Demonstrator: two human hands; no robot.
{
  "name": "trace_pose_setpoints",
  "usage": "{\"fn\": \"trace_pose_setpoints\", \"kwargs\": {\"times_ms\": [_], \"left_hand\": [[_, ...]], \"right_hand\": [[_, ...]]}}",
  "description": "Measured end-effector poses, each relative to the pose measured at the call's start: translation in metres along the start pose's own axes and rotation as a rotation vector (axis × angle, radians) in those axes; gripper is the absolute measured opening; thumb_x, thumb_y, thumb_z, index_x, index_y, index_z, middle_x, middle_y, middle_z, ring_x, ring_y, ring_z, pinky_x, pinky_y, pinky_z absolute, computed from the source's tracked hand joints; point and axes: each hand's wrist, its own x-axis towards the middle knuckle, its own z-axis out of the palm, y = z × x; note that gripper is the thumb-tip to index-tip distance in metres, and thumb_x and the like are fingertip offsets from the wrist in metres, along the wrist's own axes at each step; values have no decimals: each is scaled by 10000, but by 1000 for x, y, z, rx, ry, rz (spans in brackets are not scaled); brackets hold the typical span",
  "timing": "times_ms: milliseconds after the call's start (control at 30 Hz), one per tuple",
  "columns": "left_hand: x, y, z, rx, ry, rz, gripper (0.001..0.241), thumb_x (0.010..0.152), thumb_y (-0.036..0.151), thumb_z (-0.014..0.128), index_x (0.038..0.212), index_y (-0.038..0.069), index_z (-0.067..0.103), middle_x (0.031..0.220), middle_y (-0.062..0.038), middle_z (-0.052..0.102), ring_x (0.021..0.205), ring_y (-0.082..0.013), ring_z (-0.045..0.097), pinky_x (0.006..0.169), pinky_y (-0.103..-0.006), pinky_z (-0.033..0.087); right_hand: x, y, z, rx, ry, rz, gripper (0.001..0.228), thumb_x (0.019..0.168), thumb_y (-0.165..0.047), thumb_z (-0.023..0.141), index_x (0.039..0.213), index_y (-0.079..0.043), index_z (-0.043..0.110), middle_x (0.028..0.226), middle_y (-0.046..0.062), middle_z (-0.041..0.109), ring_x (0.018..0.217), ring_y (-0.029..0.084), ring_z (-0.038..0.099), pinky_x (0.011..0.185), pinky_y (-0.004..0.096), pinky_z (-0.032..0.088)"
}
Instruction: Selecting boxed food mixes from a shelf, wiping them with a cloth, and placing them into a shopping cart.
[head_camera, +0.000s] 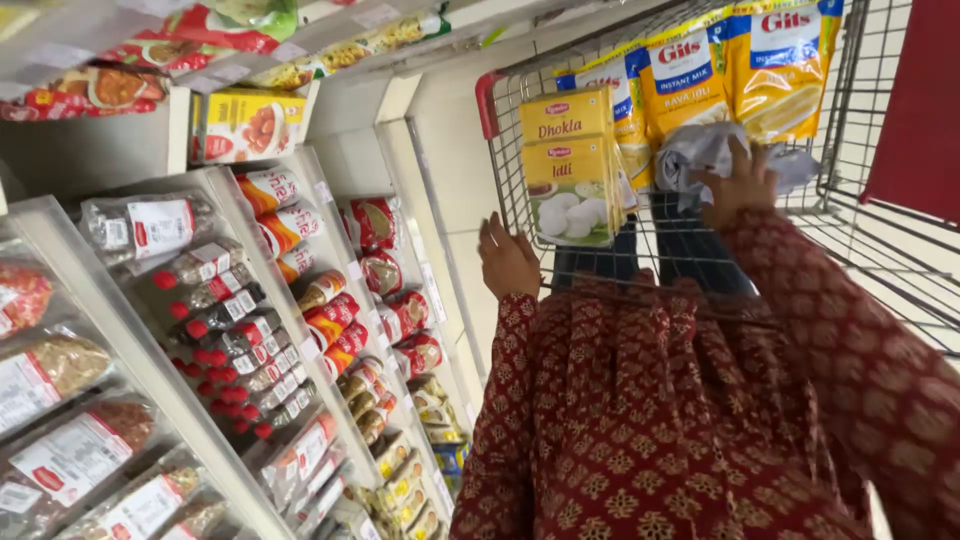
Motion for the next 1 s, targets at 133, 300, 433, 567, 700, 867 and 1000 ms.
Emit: {"fn": "trace_pose_setpoints", "kwargs": {"times_ms": [133,300,433,567,700,867,1000], "left_hand": [[-17,12,5,30,228,193,525,960,208,592,1441,31,476,1431,-242,491,1263,-425,507,945,-522,505],[-36,33,13,89,183,231,507,969,235,610,1429,54,498,1405,-207,523,1287,-400,494,1011,-571,422],[-43,27,47,-50,98,258,494,1042,289,611,1467,65,493,1388,-219,522,1309,-397,503,1067,-549,433],[-23,80,-8,-431,55,527,958,779,516,747,1431,-106,423,1372,-349,502,1258,-485,502,1064,-584,354],[-40,48,43,-476,-238,487,337,976,307,725,1177,37,736,984,-161,768,926,-270,733,1245,-555,455],[-60,33,20,-945,-369,-33,353,1002,341,674,1175,36,714,816,-43,747,645,-129,696,616,-354,585],[-77,-3,30,-1086,-199,-333,395,1097,344,648,1016,-29,748,730,-45,653,576,-139,517,566,-322,431]], "right_hand": [[39,13,22,-165,-81,25,578,792,-542,762,1339,-403,634,1723,185,140,1560,500,59,1152,729,194],[59,47,67,-202,-184,-12,735,750,-571,740,1432,-351,573,1665,65,207,1486,484,114,1111,755,161],[39,16,30,-106,-226,34,629,792,-507,752,1372,-289,645,1621,41,379,1476,413,276,1182,682,215],[-9,-24,-29,873,-575,-147,350,923,-194,659,1269,-167,706,1275,72,718,1182,246,661,1106,437,497],[-14,-28,-30,1618,-385,-530,187,1037,-15,574,1175,1,699,1123,148,706,1075,249,697,962,406,600],[50,-55,46,993,82,-166,350,964,-123,646,1287,11,672,1161,156,729,1053,256,709,926,359,563],[43,-133,31,662,91,-17,597,836,-329,854,1248,32,619,1059,194,748,944,299,732,849,410,587]]}}
